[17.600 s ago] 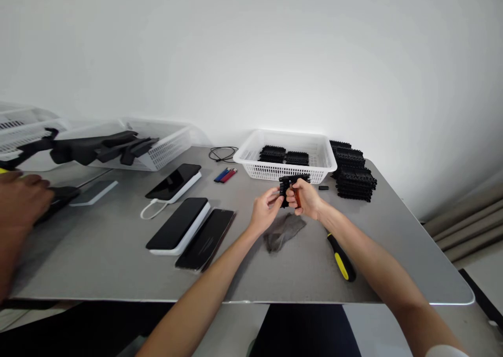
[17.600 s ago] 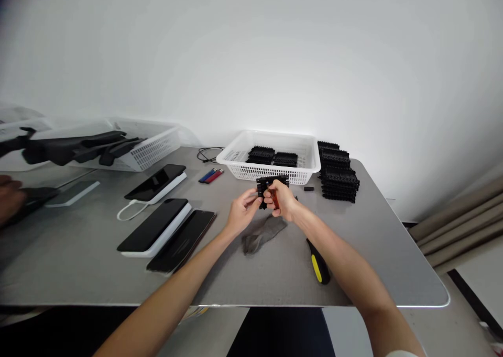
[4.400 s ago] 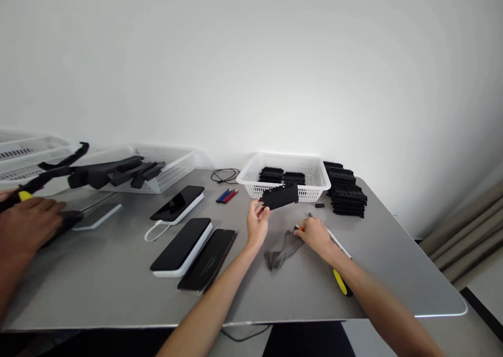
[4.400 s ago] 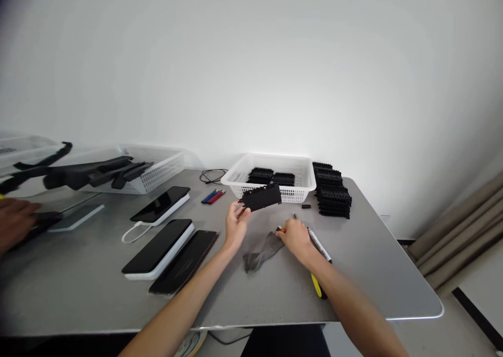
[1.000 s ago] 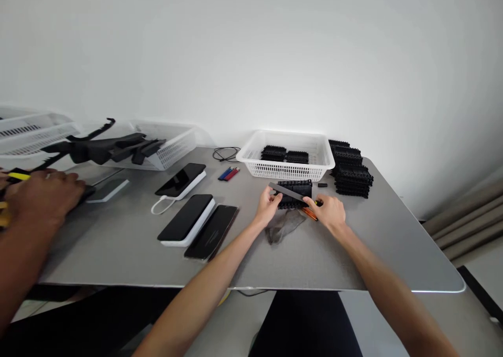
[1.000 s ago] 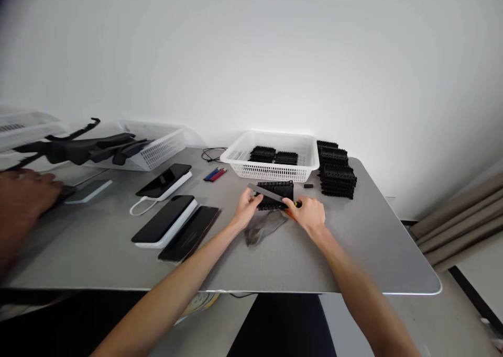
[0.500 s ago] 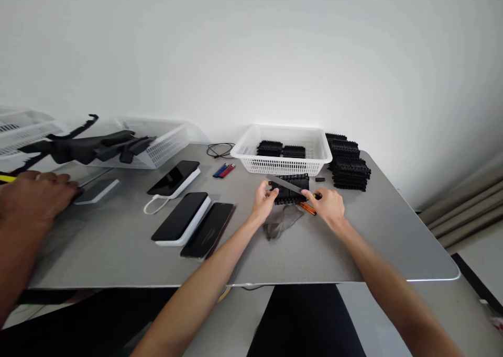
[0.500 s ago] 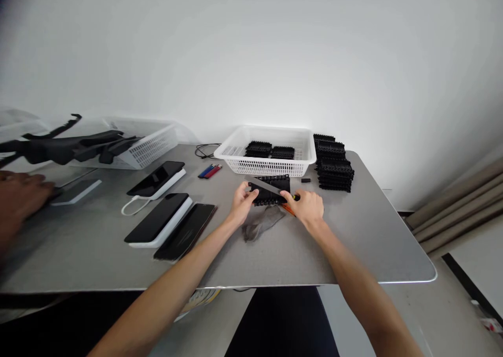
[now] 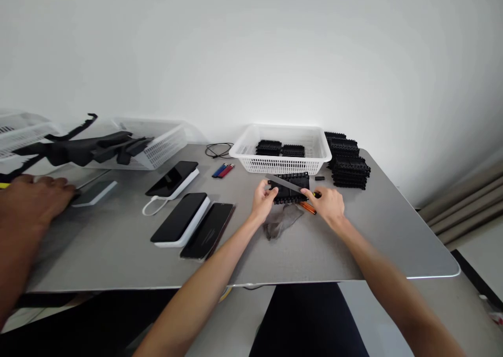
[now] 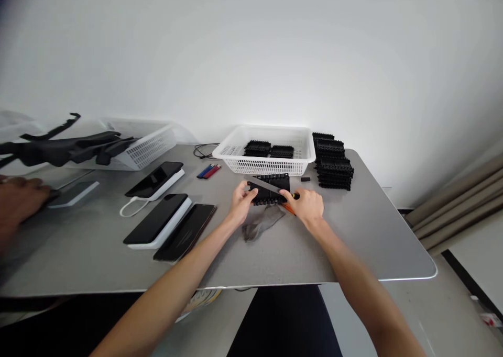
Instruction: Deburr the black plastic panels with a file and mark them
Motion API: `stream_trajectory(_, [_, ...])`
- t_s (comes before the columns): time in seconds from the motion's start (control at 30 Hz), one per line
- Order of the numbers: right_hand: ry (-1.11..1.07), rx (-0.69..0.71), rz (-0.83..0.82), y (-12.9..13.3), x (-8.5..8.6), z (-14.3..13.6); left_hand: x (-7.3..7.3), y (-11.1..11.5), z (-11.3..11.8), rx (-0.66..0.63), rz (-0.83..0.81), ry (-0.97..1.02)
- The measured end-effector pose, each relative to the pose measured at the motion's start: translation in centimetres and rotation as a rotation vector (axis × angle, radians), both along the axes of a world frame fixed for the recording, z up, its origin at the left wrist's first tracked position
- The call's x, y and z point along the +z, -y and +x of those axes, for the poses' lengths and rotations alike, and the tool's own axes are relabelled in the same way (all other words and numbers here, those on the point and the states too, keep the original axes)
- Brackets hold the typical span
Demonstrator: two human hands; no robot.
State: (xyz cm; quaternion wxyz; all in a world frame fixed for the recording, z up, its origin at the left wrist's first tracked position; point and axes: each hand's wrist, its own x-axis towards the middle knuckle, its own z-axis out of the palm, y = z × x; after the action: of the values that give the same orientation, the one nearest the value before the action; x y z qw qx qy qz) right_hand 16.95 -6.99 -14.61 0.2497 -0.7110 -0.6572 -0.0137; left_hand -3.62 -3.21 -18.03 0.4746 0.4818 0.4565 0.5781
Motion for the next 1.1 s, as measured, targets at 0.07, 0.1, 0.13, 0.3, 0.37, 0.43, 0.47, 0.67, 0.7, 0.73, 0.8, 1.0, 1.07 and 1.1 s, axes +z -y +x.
stream_trajectory(0.07, [-0.004, -0.012, -0.001, -0.1, -0.1, 0.2, 0.1, 0.0, -0.1, 0.004, 0.014, 0.025])
stream_trajectory(0.1, [-0.012, -0.025, 0.003, -0.2, -0.1, 0.5, 0.2, 0.0, -0.1, 0.009, 0.020, 0.036])
stream_trajectory(0.13, [-0.022, -0.043, 0.008, -0.2, 0.0, 0.9, 0.2, 0.0, -0.2, 0.014, 0.024, 0.042])
stream_trajectory(0.3, [-0.057, -0.066, 0.006, -0.3, 0.1, 1.5, 0.4, -0.1, -0.3, 0.016, 0.001, 0.013])
stream_trajectory(0.37, [-0.049, -0.023, -0.007, -0.2, 0.0, 0.7, 0.3, -0.1, -0.3, -0.006, -0.003, -0.001])
stream_trajectory(0.43, [-0.032, 0.008, -0.019, -0.1, -0.2, -0.1, 0.3, 0.0, -0.1, -0.027, -0.003, -0.016])
stream_trajectory(0.47, [-0.026, 0.011, -0.022, -0.1, -0.3, -0.4, 0.3, 0.0, -0.1, -0.033, -0.006, -0.021])
stream_trajectory(0.67, [-0.055, -0.065, 0.002, -0.6, 0.2, 1.6, 0.6, 0.2, -0.1, -0.006, -0.025, -0.016])
stream_trajectory(0.7, [-0.069, -0.080, 0.006, -0.6, 0.3, 2.0, 0.6, 0.1, -0.1, -0.005, -0.028, -0.016])
stream_trajectory(0.73, [-0.083, -0.091, 0.009, -0.6, 0.4, 2.3, 0.6, 0.1, -0.1, -0.004, -0.030, -0.019])
stream_trajectory(0.8, [-0.104, -0.086, 0.006, -0.5, 0.5, 2.2, 0.6, 0.1, -0.2, -0.007, -0.037, -0.024])
stream_trajectory(1.0, [-0.077, -0.021, -0.006, -0.2, 0.1, 0.5, 0.8, 0.2, -0.1, -0.021, -0.021, 0.002])
stream_trajectory(1.07, [-0.079, -0.038, 0.000, -0.4, 0.2, 1.0, 0.8, 0.2, -0.2, -0.013, -0.017, 0.016])
stream_trajectory(1.1, [-0.085, -0.054, 0.005, -0.4, 0.3, 1.5, 0.8, 0.2, -0.3, -0.005, -0.018, 0.018])
